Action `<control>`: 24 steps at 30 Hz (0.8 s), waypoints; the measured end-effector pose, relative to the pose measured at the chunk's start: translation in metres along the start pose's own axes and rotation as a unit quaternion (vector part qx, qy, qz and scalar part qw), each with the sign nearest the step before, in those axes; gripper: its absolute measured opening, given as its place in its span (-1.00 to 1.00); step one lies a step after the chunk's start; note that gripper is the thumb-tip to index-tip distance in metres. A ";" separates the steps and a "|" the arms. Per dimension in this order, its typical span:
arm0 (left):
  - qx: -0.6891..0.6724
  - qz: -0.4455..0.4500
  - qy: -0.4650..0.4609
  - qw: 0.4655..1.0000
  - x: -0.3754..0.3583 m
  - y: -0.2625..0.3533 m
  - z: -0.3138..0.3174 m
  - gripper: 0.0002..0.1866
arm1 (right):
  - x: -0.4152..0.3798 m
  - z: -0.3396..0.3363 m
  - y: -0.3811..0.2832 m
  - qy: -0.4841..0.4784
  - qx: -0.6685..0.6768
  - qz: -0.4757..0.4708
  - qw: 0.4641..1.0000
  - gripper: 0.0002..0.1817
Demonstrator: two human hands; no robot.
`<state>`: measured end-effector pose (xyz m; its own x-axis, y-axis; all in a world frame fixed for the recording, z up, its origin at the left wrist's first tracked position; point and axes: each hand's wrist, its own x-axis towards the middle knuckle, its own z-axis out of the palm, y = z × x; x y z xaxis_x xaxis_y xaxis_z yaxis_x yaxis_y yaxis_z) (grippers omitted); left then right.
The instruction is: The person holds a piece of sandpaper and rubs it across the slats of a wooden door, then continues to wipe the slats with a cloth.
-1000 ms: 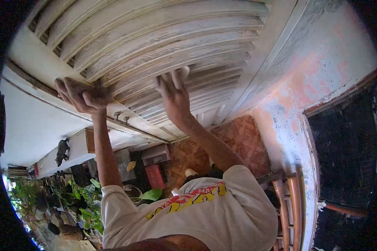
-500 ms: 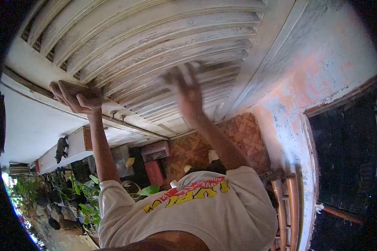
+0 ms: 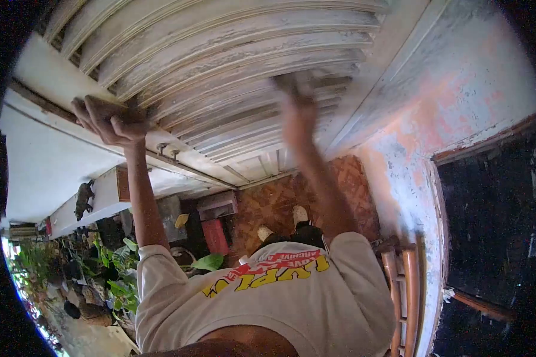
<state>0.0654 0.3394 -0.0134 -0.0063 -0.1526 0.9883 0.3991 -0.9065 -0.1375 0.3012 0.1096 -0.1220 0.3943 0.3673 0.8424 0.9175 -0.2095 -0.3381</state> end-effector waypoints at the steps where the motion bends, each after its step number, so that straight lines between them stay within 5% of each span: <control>1: -0.001 -0.015 -0.015 1.000 -0.002 0.004 -0.001 -0.36 | 0.006 -0.016 0.027 -0.012 0.012 0.020 1.000 -0.41; 4: -0.037 -0.067 -0.036 0.996 -0.019 0.017 -0.017 -0.30 | 0.000 -0.026 0.053 0.028 0.027 0.182 0.983 -0.43; 7: 0.039 -0.055 -0.088 0.994 -0.087 0.042 -0.050 -0.26 | -0.015 0.014 -0.003 0.035 -0.028 0.115 0.992 -0.44; 8: 0.036 -0.067 -0.065 0.995 -0.068 0.092 -0.046 -0.34 | -0.021 0.025 -0.024 0.031 -0.049 0.070 0.996 -0.44; 9: -0.043 -0.193 -0.118 0.973 -0.100 0.107 -0.057 -0.32 | -0.022 0.022 -0.042 -0.018 -0.016 0.032 0.999 -0.42; 11: -0.134 -0.299 -0.166 0.930 -0.137 0.161 -0.067 -0.31 | -0.013 0.013 -0.034 -0.057 0.013 -0.012 0.998 -0.40; 13: -0.163 -0.382 -0.285 0.864 -0.176 0.201 -0.095 -0.35 | -0.011 0.002 0.013 -0.007 0.002 0.040 0.999 -0.42; 14: -0.169 -0.399 -0.324 0.841 -0.191 0.218 -0.108 -0.34 | 0.021 -0.039 0.024 -0.231 -0.028 0.291 0.928 -0.29; 15: -0.171 -0.417 -0.364 0.815 -0.203 0.233 -0.125 -0.32 | 0.004 -0.034 0.091 -0.040 -0.002 0.125 0.991 -0.35; 16: -0.170 -0.443 -0.384 0.792 -0.212 0.247 -0.142 -0.36 | 0.007 -0.056 0.094 -0.046 -0.073 0.050 0.995 -0.38; 18: -0.170 -0.469 -0.399 0.769 -0.241 0.261 -0.173 -0.39 | 0.004 -0.038 0.061 0.067 -0.104 0.058 0.991 -0.43; 19: -0.153 -0.507 -0.430 0.732 -0.263 0.269 -0.194 -0.41 | -0.009 -0.025 0.053 0.000 -0.086 0.136 0.987 -0.38; 20: -0.139 -0.540 -0.453 0.695 -0.280 0.274 -0.197 -0.43 | -0.002 -0.020 0.027 -0.078 0.140 0.304 0.939 -0.28; 21: -0.141 -0.540 -0.450 0.697 -0.292 0.277 -0.195 -0.43 | -0.015 0.000 0.015 -0.033 0.004 0.090 0.995 -0.22; 22: -0.142 -0.549 -0.453 0.688 -0.299 0.279 -0.200 -0.43 | -0.019 0.011 -0.003 -0.109 0.061 0.086 0.988 -0.19; 23: -0.144 -0.559 -0.454 0.678 -0.302 0.282 -0.203 -0.42 | -0.011 0.004 -0.005 -0.081 -0.012 -0.083 0.993 -0.19; 24: -0.141 -0.560 -0.455 0.678 -0.299 0.281 -0.198 -0.42 | -0.010 0.001 0.004 -0.082 -0.010 -0.083 0.993 -0.19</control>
<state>-0.0021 0.0530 -0.3611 0.4592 0.8827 0.0993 0.4183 -0.3135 0.8525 0.3014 0.1065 -0.1323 0.2431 0.5397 0.8060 0.9698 -0.1514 -0.1911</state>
